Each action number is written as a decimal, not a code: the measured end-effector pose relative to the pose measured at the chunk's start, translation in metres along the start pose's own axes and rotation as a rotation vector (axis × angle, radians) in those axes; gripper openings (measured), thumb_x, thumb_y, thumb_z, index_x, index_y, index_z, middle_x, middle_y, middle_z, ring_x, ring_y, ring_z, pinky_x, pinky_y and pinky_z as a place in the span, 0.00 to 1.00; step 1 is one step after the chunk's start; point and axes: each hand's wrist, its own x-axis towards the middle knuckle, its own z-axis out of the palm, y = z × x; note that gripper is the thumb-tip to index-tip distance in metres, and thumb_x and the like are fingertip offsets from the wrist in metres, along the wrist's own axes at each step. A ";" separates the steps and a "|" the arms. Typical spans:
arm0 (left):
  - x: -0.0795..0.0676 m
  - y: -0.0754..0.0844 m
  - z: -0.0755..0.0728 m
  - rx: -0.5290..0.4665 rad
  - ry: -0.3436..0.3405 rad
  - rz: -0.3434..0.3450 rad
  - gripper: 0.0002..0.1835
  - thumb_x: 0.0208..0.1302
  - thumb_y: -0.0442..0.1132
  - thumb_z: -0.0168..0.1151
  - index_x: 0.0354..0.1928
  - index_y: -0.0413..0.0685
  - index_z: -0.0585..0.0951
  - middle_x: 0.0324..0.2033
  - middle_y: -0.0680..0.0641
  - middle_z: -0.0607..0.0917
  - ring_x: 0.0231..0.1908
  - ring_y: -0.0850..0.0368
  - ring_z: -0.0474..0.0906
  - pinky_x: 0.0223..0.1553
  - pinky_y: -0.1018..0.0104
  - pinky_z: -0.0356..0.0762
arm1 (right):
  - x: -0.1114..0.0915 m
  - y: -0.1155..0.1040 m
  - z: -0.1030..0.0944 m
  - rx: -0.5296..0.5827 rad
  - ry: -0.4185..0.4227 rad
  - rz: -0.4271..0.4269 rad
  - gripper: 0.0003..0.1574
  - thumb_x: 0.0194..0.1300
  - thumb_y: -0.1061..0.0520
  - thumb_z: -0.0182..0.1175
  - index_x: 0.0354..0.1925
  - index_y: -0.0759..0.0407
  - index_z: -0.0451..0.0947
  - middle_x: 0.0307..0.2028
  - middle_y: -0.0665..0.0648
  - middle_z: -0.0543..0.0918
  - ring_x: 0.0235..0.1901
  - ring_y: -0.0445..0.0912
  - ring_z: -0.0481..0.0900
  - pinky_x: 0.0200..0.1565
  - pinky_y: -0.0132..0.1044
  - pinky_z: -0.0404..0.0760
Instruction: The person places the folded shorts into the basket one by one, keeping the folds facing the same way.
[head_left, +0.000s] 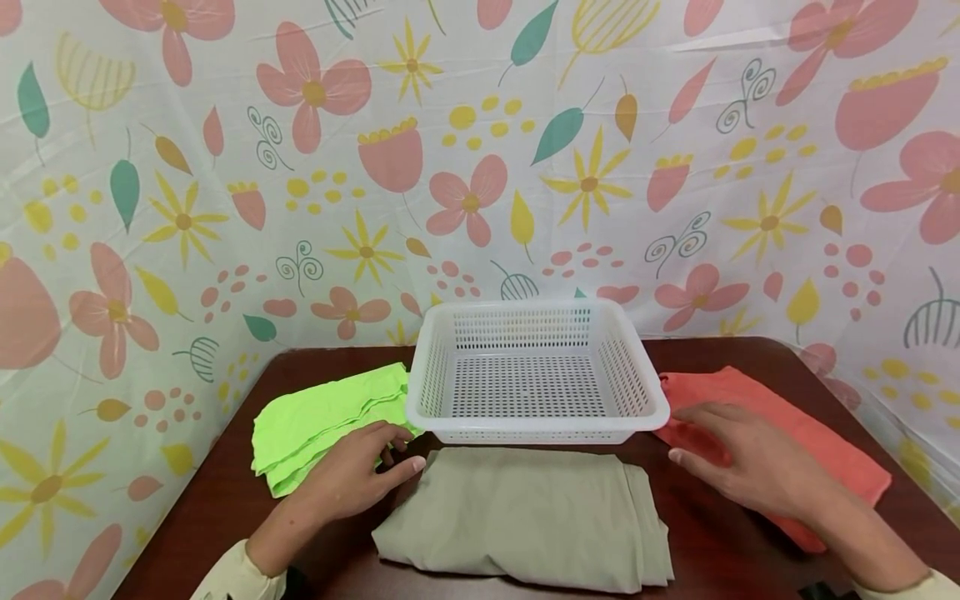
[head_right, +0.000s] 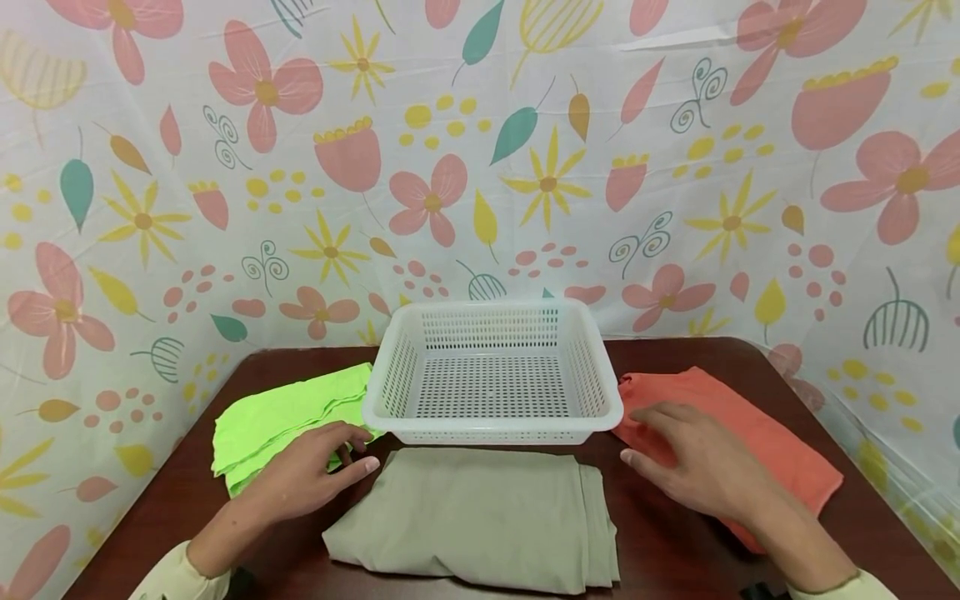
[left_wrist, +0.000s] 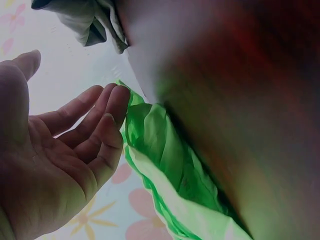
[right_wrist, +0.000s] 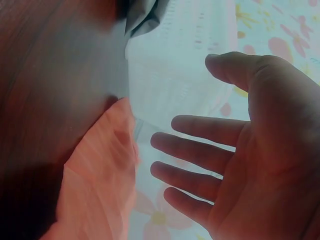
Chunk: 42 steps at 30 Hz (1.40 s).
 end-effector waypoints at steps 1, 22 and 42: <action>0.000 0.000 0.001 -0.004 -0.004 0.004 0.32 0.71 0.71 0.60 0.58 0.53 0.85 0.44 0.59 0.85 0.38 0.66 0.80 0.40 0.64 0.80 | 0.000 0.000 0.001 -0.001 -0.001 -0.002 0.33 0.65 0.36 0.74 0.60 0.53 0.85 0.56 0.55 0.86 0.59 0.57 0.82 0.56 0.65 0.80; 0.002 0.003 0.005 -0.098 -0.122 0.042 0.37 0.73 0.67 0.62 0.65 0.43 0.81 0.51 0.49 0.88 0.37 0.70 0.82 0.42 0.62 0.83 | 0.001 -0.012 0.014 -0.034 0.020 -0.090 0.30 0.64 0.39 0.76 0.61 0.45 0.85 0.55 0.43 0.85 0.56 0.45 0.83 0.55 0.56 0.83; -0.003 0.007 0.010 -0.097 -0.183 0.100 0.43 0.73 0.70 0.59 0.72 0.40 0.75 0.65 0.45 0.81 0.61 0.51 0.80 0.58 0.48 0.80 | -0.001 -0.022 0.027 0.005 -0.045 -0.086 0.36 0.66 0.34 0.73 0.66 0.45 0.82 0.61 0.46 0.83 0.60 0.48 0.81 0.56 0.56 0.83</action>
